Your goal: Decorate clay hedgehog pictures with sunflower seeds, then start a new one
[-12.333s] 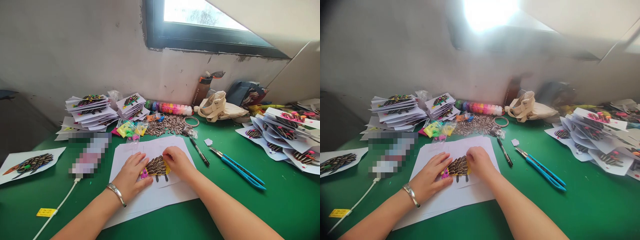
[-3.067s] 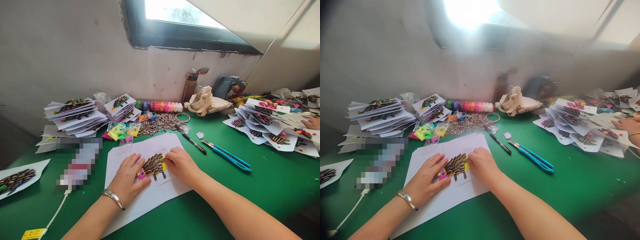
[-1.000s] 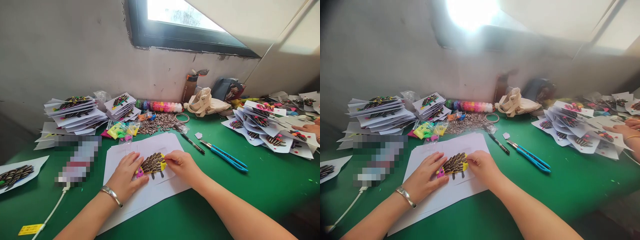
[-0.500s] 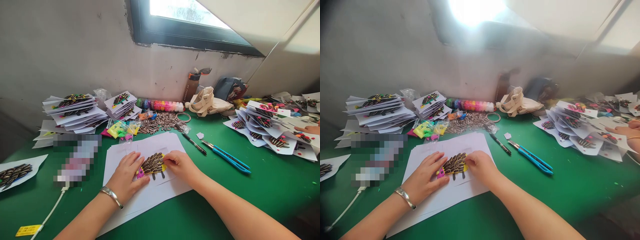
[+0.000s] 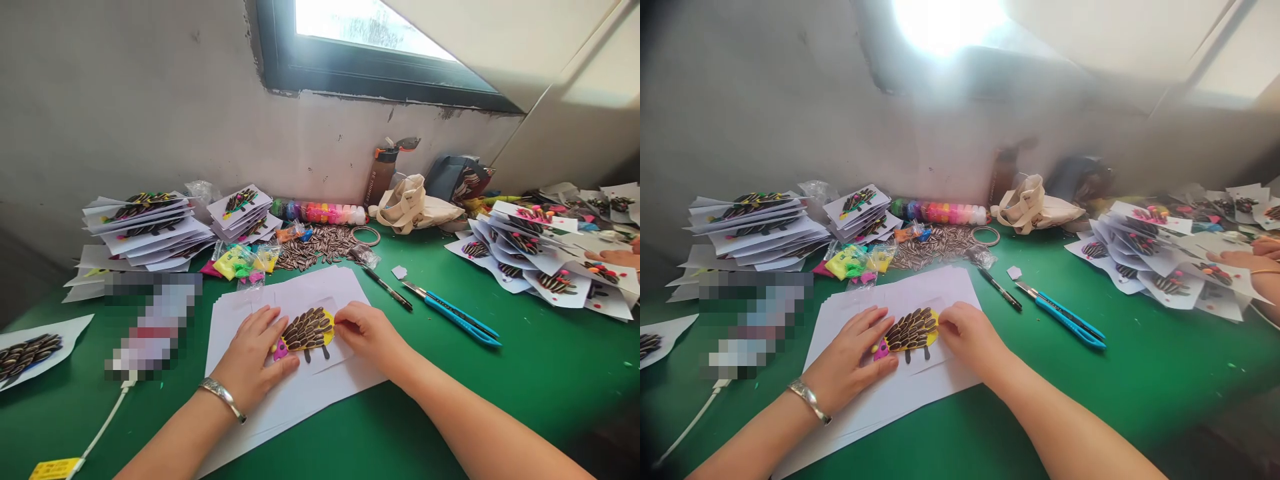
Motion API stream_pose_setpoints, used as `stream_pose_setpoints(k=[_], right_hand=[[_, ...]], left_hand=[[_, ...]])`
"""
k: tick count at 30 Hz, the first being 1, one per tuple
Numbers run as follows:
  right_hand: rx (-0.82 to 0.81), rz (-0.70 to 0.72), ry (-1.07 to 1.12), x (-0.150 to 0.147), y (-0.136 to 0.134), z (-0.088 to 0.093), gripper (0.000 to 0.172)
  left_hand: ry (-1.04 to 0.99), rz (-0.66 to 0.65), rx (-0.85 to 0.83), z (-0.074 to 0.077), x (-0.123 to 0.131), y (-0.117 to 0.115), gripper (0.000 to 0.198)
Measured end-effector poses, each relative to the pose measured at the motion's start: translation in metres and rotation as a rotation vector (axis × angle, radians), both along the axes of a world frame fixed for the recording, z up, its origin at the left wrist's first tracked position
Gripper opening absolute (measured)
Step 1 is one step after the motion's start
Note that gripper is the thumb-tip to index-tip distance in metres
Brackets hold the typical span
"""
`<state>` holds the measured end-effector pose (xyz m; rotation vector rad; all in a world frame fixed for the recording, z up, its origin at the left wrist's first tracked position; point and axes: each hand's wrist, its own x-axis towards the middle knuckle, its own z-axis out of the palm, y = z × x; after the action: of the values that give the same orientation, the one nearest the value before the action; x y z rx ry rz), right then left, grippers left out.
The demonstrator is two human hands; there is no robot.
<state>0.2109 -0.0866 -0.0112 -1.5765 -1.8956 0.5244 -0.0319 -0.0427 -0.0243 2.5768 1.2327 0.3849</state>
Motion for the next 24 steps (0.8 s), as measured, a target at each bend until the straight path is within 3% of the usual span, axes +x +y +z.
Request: stream_pose_setpoints(k=[18,21,24], right_hand=[[0.004,0.003,-0.123,-0.008,0.002,-0.004,0.015],[0.010,0.003,-0.119,-0.003,0.003,-0.002,0.015],[0.019,-0.084,-0.266,0.014,0.016,0.005,0.017]], left_hand=[[0.008,0.005,-0.015,0.003,0.001,0.000,0.058],[0.034,0.005,-0.026,0.004,0.002,0.000,0.059],[0.047,0.004,-0.035,0.005,0.002,0.000,0.059]])
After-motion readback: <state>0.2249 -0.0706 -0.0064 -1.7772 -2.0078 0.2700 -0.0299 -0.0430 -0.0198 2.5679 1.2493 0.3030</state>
